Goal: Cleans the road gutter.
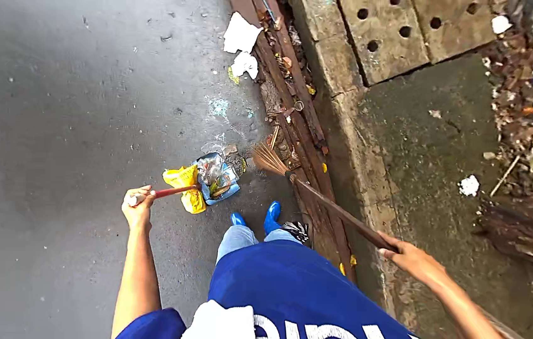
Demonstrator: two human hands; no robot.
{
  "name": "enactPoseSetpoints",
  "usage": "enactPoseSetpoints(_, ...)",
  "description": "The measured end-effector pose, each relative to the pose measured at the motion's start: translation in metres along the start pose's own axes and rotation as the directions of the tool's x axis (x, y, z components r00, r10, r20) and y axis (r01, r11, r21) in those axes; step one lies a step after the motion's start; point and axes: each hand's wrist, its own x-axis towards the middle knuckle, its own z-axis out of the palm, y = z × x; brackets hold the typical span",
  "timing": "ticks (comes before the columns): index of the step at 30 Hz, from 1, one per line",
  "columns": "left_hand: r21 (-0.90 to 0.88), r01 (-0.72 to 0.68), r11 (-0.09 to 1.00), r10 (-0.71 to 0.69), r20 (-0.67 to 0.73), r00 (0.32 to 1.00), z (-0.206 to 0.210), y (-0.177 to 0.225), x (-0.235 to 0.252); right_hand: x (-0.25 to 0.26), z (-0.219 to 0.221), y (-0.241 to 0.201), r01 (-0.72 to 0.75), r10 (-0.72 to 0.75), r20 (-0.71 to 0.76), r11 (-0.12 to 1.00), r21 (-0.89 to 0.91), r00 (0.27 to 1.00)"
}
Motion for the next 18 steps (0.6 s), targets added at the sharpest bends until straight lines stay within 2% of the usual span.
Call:
enactPoseSetpoints(2, -0.027, -0.031, 0.999, 0.030, -0.036, 0.999, -0.001, -0.009, 0.002, -0.002, -0.034, -0.031, 0.041, -0.048, -0.059, 0.992, -0.116, 0.997)
enactPoseSetpoints(4, -0.051, -0.054, 0.997, 0.045, -0.151, 0.987, -0.002, -0.009, 0.006, 0.013, -0.042, -0.088, 0.047, -0.070, -0.092, 0.972, -0.230, 0.993)
enactPoseSetpoints(6, -0.070, -0.017, 0.997, 0.000, -0.233, 0.972, -0.006, -0.005, 0.004, 0.031, -0.016, -0.146, 0.045, -0.077, -0.106, 0.958, -0.283, 0.991)
enactPoseSetpoints(8, -0.128, 0.036, 0.991, -0.071, -0.281, 0.957, -0.004, 0.004, 0.004, 0.054, 0.017, -0.186, 0.059, -0.087, -0.073, 0.947, -0.315, 0.994)
enactPoseSetpoints(10, -0.208, 0.085, 0.975, -0.152, -0.335, 0.930, -0.003, 0.014, 0.010, 0.052, 0.031, -0.205, 0.120, -0.113, 0.040, 0.926, -0.358, 0.993)
enactPoseSetpoints(12, -0.275, 0.128, 0.953, -0.227, -0.366, 0.903, -0.011, 0.026, 0.026, 0.028, 0.024, -0.211, 0.182, -0.148, 0.121, 0.913, -0.365, 0.982)
enactPoseSetpoints(14, -0.328, 0.172, 0.929, -0.295, -0.375, 0.879, -0.023, 0.036, 0.043, 0.002, -0.003, -0.211, 0.201, -0.178, 0.096, 0.911, -0.360, 0.979)
enactPoseSetpoints(18, -0.382, 0.180, 0.907, -0.329, -0.373, 0.868, -0.047, 0.059, 0.083, -0.031, -0.059, -0.211, 0.157, -0.174, -0.024, 0.932, -0.327, 0.984)
